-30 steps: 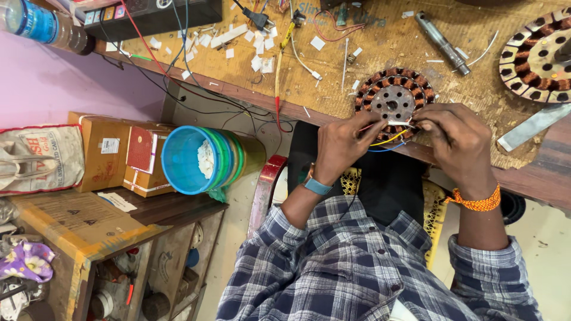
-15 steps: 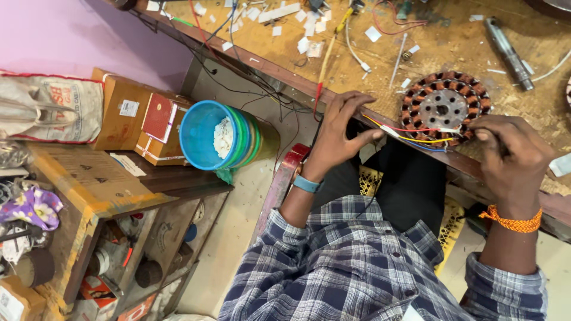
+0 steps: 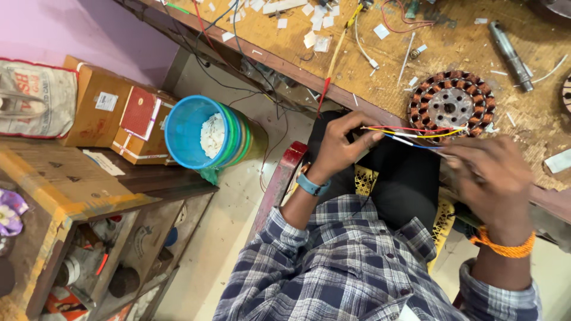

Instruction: The person works on a circular motor stator, stripping wire insulation with a utility knife, twisting wires together, and securing connections with white tape. They use pliers and a screwdriver to adjust and tighten components on the stator.

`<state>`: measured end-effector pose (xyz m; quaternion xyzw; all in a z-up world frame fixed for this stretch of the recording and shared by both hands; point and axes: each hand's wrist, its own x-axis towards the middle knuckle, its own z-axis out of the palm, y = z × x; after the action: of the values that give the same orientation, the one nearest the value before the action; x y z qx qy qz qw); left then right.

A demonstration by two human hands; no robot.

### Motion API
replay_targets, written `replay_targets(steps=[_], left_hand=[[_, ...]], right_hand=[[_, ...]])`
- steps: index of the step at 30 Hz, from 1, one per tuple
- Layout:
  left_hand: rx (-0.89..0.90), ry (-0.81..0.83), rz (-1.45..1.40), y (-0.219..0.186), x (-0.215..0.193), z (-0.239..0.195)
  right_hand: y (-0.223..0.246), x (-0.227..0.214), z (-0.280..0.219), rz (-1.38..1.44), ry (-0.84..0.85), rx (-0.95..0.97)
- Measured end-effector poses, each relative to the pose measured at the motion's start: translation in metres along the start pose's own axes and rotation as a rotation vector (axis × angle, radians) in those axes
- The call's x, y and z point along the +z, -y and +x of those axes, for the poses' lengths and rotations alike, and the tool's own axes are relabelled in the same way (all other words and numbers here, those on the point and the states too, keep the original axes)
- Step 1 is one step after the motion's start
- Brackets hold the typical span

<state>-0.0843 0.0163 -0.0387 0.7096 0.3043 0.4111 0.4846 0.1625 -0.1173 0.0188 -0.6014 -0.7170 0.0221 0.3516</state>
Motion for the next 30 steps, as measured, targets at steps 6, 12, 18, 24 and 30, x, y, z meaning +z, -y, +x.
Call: replay_targets(steps=[6,12,18,24,30], left_hand=[[-0.066,-0.020,-0.111,-0.021,0.012,-0.007],[-0.046,-0.049,-0.202,-0.014,0.010,-0.007],[-0.248,-0.117,-0.308,0.005,0.007,0.004],[-0.014,-0.382,0.397,-0.007,0.006,0.018],[0.156,-0.085,0.448,-0.031,0.038,0.026]], right_hand=[[0.030,0.021,0.047,0.010,0.086,-0.089],[0.009,0.022,0.039,-0.030,0.117,-0.081],[-0.047,0.011,0.009,-0.128,0.070,0.072],[-0.058,0.017,-0.012,-0.002,0.003,0.280],[-0.045,0.025,-0.011,0.075,-0.089,0.317]])
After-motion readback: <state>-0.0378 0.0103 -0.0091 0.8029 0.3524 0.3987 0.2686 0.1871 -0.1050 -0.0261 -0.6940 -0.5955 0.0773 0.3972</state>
